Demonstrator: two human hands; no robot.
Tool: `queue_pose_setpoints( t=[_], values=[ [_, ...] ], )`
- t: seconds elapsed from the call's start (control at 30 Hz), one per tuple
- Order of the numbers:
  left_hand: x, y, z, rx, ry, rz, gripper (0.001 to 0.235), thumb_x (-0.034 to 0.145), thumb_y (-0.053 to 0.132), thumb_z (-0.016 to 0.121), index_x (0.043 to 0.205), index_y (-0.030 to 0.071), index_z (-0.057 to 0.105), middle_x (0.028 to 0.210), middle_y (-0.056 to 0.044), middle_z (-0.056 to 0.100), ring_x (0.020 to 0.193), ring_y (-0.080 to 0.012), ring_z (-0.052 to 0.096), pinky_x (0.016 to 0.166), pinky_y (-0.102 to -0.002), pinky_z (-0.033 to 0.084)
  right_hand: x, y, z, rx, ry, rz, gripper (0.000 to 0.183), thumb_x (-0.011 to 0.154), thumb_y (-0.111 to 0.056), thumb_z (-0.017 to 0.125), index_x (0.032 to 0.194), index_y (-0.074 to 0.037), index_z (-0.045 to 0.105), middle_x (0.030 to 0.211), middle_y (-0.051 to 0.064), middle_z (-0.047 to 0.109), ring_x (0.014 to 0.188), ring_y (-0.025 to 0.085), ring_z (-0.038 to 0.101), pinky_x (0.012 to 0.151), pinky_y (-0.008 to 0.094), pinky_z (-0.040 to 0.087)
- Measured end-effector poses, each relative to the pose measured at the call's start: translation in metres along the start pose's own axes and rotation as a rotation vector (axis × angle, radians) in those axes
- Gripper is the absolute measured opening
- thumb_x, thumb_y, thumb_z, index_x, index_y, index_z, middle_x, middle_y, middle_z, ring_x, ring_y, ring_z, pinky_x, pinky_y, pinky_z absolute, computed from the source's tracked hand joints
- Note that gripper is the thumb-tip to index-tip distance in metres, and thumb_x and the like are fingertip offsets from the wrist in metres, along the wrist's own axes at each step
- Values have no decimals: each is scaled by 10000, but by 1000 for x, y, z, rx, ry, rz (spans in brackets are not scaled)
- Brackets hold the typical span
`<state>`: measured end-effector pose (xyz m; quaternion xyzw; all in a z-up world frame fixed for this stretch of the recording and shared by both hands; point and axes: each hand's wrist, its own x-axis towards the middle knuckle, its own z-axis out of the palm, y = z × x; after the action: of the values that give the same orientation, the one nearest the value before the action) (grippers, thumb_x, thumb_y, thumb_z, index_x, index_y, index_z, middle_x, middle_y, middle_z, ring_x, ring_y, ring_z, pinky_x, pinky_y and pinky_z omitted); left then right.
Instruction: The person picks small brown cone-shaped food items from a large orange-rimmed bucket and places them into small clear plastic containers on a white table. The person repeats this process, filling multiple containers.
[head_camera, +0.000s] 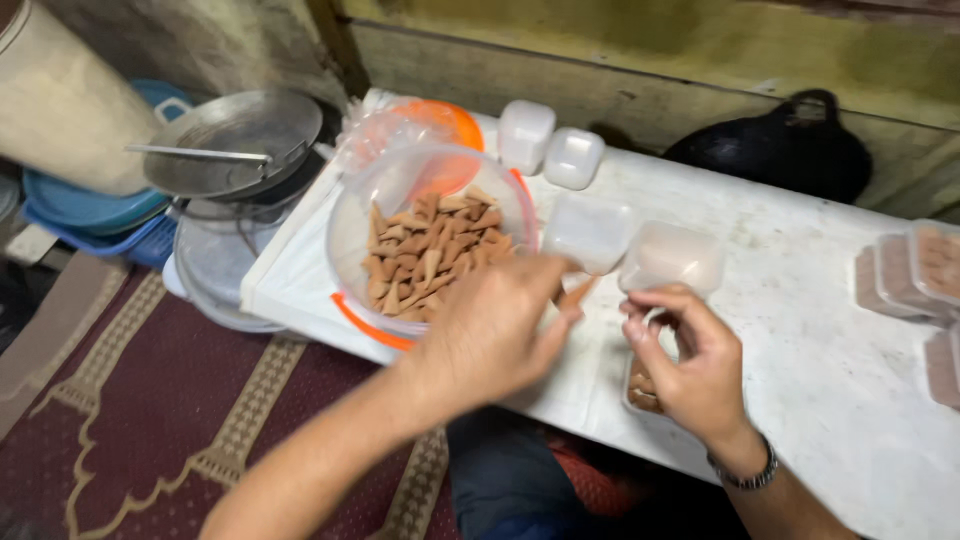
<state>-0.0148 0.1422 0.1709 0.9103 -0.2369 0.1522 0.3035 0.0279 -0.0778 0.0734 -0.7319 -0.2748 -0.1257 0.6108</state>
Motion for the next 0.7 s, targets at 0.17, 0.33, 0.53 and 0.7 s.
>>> queue_pose_setpoints(
  t=[0.17, 0.33, 0.53, 0.7],
  values=[
    [-13, 22, 91, -158, -54, -136, 105, 868, 212, 611, 922, 123, 611, 867, -32, 692, 661, -290, 641, 606, -439, 490, -62, 1, -28, -40, 52, 173, 178, 903, 22, 609, 1078, 13, 640, 1034, 139, 669, 846, 156, 645, 768, 229, 526],
    [-27, 20, 185, -729, -60, -481, 90, 839, 149, 699, 906, 123, 645, 830, 85, 733, 575, -44, 565, 621, -215, 485, -101, 8, -43, -345, 124, 10, 214, 820, 30, 638, 1027, -25, 647, 1034, 113, 693, 1005, 230, 679, 788, 268, 520],
    [-44, 32, 234, -1454, -26, -681, 67, 883, 3, 688, 917, 24, 635, 785, -80, 716, 657, -124, 608, 679, -238, 515, -117, 3, -51, -557, 171, -175, 189, 828, 59, 736, 996, 39, 651, 1016, 182, 652, 986, 285, 671, 899, 349, 570],
    [-46, 35, 235, -1509, -102, -768, 49, 910, 131, 692, 900, 93, 664, 739, -34, 692, 638, -73, 620, 517, -167, 386, -119, 2, -54, -672, 171, -305, 131, 853, 32, 745, 944, 69, 658, 947, 175, 659, 879, 304, 648, 791, 363, 548]
  ],
)
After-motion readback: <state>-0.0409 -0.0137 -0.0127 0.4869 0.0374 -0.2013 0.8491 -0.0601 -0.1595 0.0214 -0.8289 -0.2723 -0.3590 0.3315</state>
